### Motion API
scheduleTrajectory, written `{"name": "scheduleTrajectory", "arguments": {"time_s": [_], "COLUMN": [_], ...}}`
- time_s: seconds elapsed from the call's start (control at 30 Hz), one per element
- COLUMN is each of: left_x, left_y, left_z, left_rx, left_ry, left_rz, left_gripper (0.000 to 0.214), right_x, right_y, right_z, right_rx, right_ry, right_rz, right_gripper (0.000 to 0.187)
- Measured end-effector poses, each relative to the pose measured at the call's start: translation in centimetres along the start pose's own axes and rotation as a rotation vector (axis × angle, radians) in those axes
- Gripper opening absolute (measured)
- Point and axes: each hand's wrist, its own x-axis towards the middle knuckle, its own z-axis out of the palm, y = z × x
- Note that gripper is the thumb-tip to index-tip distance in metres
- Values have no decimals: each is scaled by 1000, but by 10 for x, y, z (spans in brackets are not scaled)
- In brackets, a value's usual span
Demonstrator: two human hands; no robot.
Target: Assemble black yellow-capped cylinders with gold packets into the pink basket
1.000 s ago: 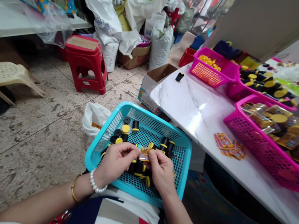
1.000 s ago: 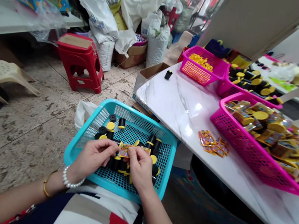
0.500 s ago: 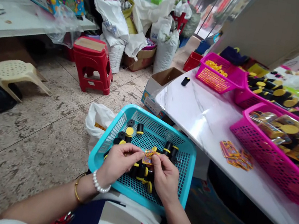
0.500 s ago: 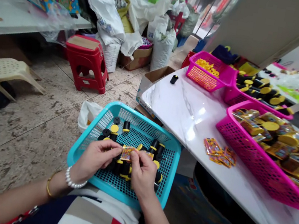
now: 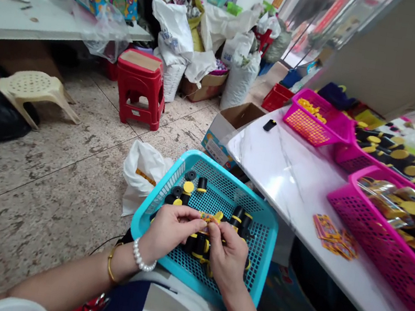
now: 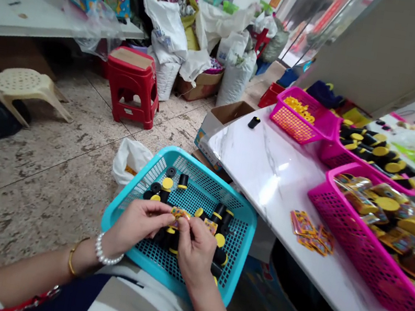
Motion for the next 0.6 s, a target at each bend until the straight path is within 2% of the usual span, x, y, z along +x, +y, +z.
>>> {"name": "scheduleTrajectory", "arguments": {"time_s": [0.13,0.2,0.27,0.33,0.43,0.47,0.53,0.6], "left_x": [4,7,9,11,13,14,16,17], "left_y": [-5,-8,-9,-9,-7,-7,-6,-5], "left_z": [-7,-11,-15,-17,-22,-24,-27,-30], "left_rx": [-89,-158,-230,-305,-415,-448,-504,-541], "left_ry": [-25,-12,2,-1,-32,-40,-29,-4], "left_rz": [-26,-59,-99,-136,-188,-200,-221,-241], "left_gripper": [22,24,26,31,35,34,28,25], "right_x": [11,27,48,68,87,90,91,88], "right_y": [3,9,16,22,29,30,32,33], "right_z": [3,3,6,13,28,32,35,30], "right_rx": [7,1,-105,-320,-628,-678,-672,-527], "right_ry": [-66,-71,-80,-182,-413,-459,-461,-366], "right_rz": [-19,-3,-26,-79,-131,-132,-110,-62], "right_gripper": [33,36,29,24,49,51,40,30]}}
